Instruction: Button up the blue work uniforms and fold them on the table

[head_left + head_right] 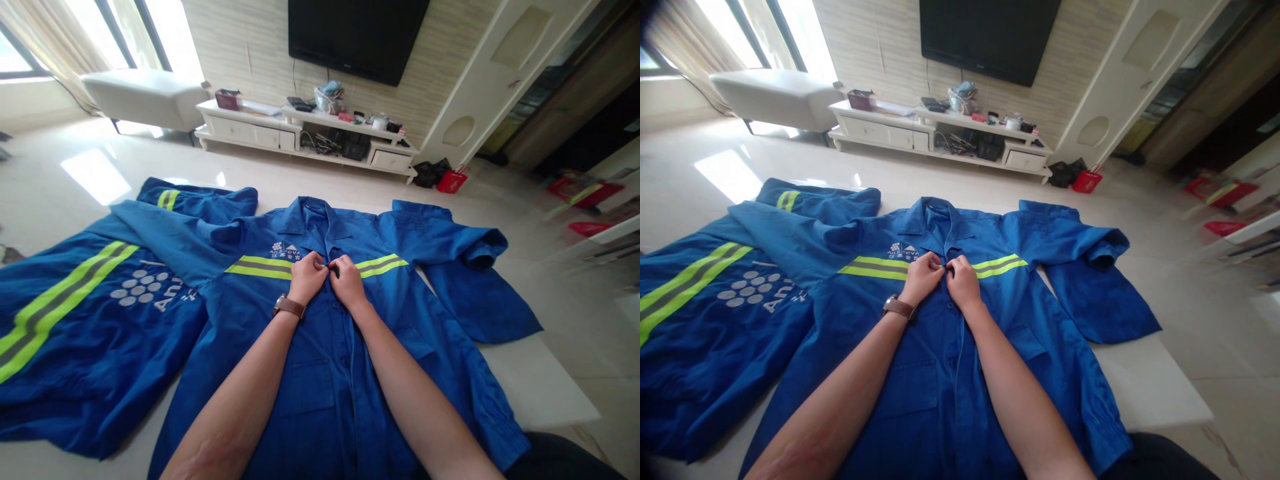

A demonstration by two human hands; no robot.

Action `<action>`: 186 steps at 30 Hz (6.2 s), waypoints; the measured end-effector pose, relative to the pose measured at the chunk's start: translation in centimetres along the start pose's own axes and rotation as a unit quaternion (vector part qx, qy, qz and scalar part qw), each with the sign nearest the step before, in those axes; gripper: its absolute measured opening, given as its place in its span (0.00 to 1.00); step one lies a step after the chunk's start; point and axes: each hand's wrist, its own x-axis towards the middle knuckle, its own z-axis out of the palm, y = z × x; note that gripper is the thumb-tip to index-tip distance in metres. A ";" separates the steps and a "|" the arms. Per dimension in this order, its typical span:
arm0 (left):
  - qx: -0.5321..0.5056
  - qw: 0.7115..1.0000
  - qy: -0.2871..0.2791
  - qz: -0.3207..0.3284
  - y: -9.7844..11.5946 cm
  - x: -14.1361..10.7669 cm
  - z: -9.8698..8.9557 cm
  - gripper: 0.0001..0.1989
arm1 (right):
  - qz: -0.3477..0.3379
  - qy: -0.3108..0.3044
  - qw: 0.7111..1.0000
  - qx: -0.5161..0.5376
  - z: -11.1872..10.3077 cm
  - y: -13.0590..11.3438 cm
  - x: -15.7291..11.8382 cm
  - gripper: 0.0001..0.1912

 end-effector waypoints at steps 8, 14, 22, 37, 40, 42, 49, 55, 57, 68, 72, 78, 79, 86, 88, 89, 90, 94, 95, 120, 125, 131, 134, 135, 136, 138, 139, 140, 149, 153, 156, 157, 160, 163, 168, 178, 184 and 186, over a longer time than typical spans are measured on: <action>-0.016 1.000 -0.006 -0.017 -0.1 0.1 -0.1 0.08 | 0.005 0.002 1.000 -0.023 -0.1 -0.4 0.0 0.13; -0.014 0.999 -0.020 -0.033 0.1 0.2 -0.2 0.09 | 0.020 0.004 0.999 -0.051 -0.2 -0.8 -0.1 0.14; 0.010 0.999 -0.028 -0.013 0.0 0.2 0.0 0.09 | 0.019 -0.019 0.998 -0.053 -0.3 -1.1 0.0 0.11; 0.089 0.992 -0.006 0.086 0.5 -0.6 -0.1 0.12 | 0.019 -0.029 0.998 -0.059 -0.2 -0.9 0.0 0.10; 0.109 0.992 -0.002 0.065 0.6 -0.7 0.0 0.10 | 0.025 -0.029 0.998 -0.051 -0.3 -0.9 0.0 0.10; 0.110 0.992 -0.001 0.058 0.7 -0.7 0.0 0.10 | 0.026 -0.026 0.998 -0.050 -0.3 -0.9 0.0 0.10; 0.121 0.991 -0.010 0.055 0.4 -0.6 -0.1 0.09 | 0.016 -0.019 0.998 -0.059 -0.3 -0.8 0.0 0.11; 0.125 0.991 -0.028 0.042 -0.2 -0.3 0.1 0.07 | 0.026 -0.027 0.997 -0.074 -0.5 -1.5 -0.2 0.12; 0.125 0.991 -0.033 0.039 -0.4 -0.1 0.2 0.07 | 0.035 -0.021 0.996 -0.084 -0.6 -1.8 -0.3 0.13; 0.116 0.993 -0.036 0.015 -1.2 0.4 0.8 0.05 | 0.030 -0.006 0.997 -0.067 -0.2 -0.3 0.1 0.11; 0.123 0.992 -0.034 0.017 -1.1 0.4 0.8 0.04 | 0.027 -0.012 0.999 -0.034 0.0 0.7 0.3 0.07; 0.130 0.991 -0.034 0.024 -1.0 0.3 0.8 0.04 | 0.019 -0.008 1.000 -0.002 -0.1 0.7 0.3 0.06; 0.129 0.991 -0.034 0.024 -1.0 0.3 0.8 0.04 | 0.012 -0.009 1.000 0.003 -0.2 0.6 0.3 0.07; 0.094 0.995 -0.031 0.030 -1.0 0.2 0.7 0.04 | -0.002 -0.023 1.000 -0.001 -0.5 -0.1 0.1 0.11; 0.064 0.997 -0.033 0.028 -0.9 0.2 0.4 0.04 | -0.003 -0.021 1.000 -0.009 -0.5 -0.2 0.2 0.10; 0.050 0.998 -0.036 0.025 -0.8 0.2 0.2 0.04 | -0.003 -0.022 1.000 -0.012 -0.6 -0.2 0.2 0.10; 0.037 0.998 -0.041 0.021 -0.7 0.3 0.1 0.03 | -0.002 -0.024 1.000 -0.016 -0.6 -0.2 0.2 0.10; -0.011 0.999 -0.047 0.006 -0.5 0.4 -0.4 0.02 | -0.002 -0.032 0.999 -0.029 -0.7 -0.3 0.3 0.10; -0.023 0.999 -0.043 0.003 -0.5 0.4 -0.4 0.02 | -0.003 -0.033 0.999 -0.031 -0.7 -0.3 0.3 0.10; 0.103 0.993 -0.008 -0.061 0.2 0.0 0.2 0.08 | 0.005 -0.072 0.985 -0.159 -2.0 -2.1 0.0 0.11; 0.092 0.994 -0.005 -0.060 0.0 0.1 0.1 0.08 | -0.036 -0.091 0.985 -0.144 -2.2 -1.6 0.2 0.11; 0.052 0.997 -0.010 -0.059 -0.2 0.1 0.2 0.10 | -0.031 -0.054 0.995 -0.072 -1.6 -0.5 0.0 0.09; 0.050 0.997 -0.002 -0.055 -0.1 0.0 0.2 0.11 | -0.035 -0.054 0.997 -0.051 -1.5 -0.5 -0.1 0.11; 0.048 0.997 0.000 -0.054 -0.1 -0.1 0.2 0.11 | -0.033 -0.050 0.997 -0.043 -1.4 -0.5 -0.1 0.11; 0.046 0.998 0.001 -0.053 0.0 -0.1 0.2 0.11 | -0.030 -0.046 0.998 -0.036 -1.4 -0.6 -0.1 0.12; 0.045 0.998 0.003 -0.052 0.1 -0.2 0.1 0.11 | -0.026 -0.042 0.998 -0.031 -1.3 -0.6 -0.1 0.12; 0.047 0.998 0.004 -0.051 0.1 -0.2 0.1 0.11 | -0.026 -0.042 0.998 -0.032 -1.3 -0.6 -0.1 0.12; 0.049 0.998 0.006 -0.048 0.1 -0.3 0.1 0.11 | -0.027 -0.044 0.998 -0.034 -1.3 -0.5 -0.1 0.12; 0.038 0.998 0.019 -0.039 0.2 -0.5 0.2 0.12 | -0.028 -0.017 0.999 -0.020 -1.2 -0.5 -0.3 0.11; 0.034 0.998 0.018 -0.041 0.2 -0.4 0.2 0.12 | -0.028 -0.029 0.999 -0.036 -1.3 -0.7 -0.2 0.11; 0.037 0.998 0.018 -0.038 0.3 -0.5 0.2 0.11 | -0.031 -0.046 0.997 -0.062 -1.4 -0.8 -0.1 0.12; 0.039 0.998 0.020 -0.038 0.3 -0.5 0.2 0.11 | -0.033 -0.055 0.995 -0.073 -1.5 -0.9 0.0 0.12; 0.050 0.998 0.022 -0.042 0.6 -0.7 0.1 0.08 | -0.041 -0.083 0.990 -0.104 -1.9 -1.1 0.1 0.14; 0.055 0.997 0.008 -0.051 0.8 -0.7 0.1 0.08 | -0.047 -0.102 0.987 -0.119 -2.2 -1.0 0.2 0.15; 0.066 0.996 0.004 -0.064 0.8 -0.6 0.2 0.11 | -0.025 -0.075 0.991 -0.104 -1.8 -0.6 -0.2 0.15; 0.056 0.996 0.007 -0.068 0.8 -0.4 0.0 0.12 | -0.035 -0.094 0.980 -0.171 -1.6 -1.1 -0.4 0.17; 0.050 0.996 0.011 -0.069 0.8 -0.4 0.0 0.12 | -0.041 -0.085 0.979 -0.180 -1.4 -1.1 -0.6 0.19; 0.052 0.996 0.012 -0.068 0.9 -0.4 0.0 0.12 | -0.033 -0.069 0.985 -0.155 -1.3 -1.0 -0.6 0.18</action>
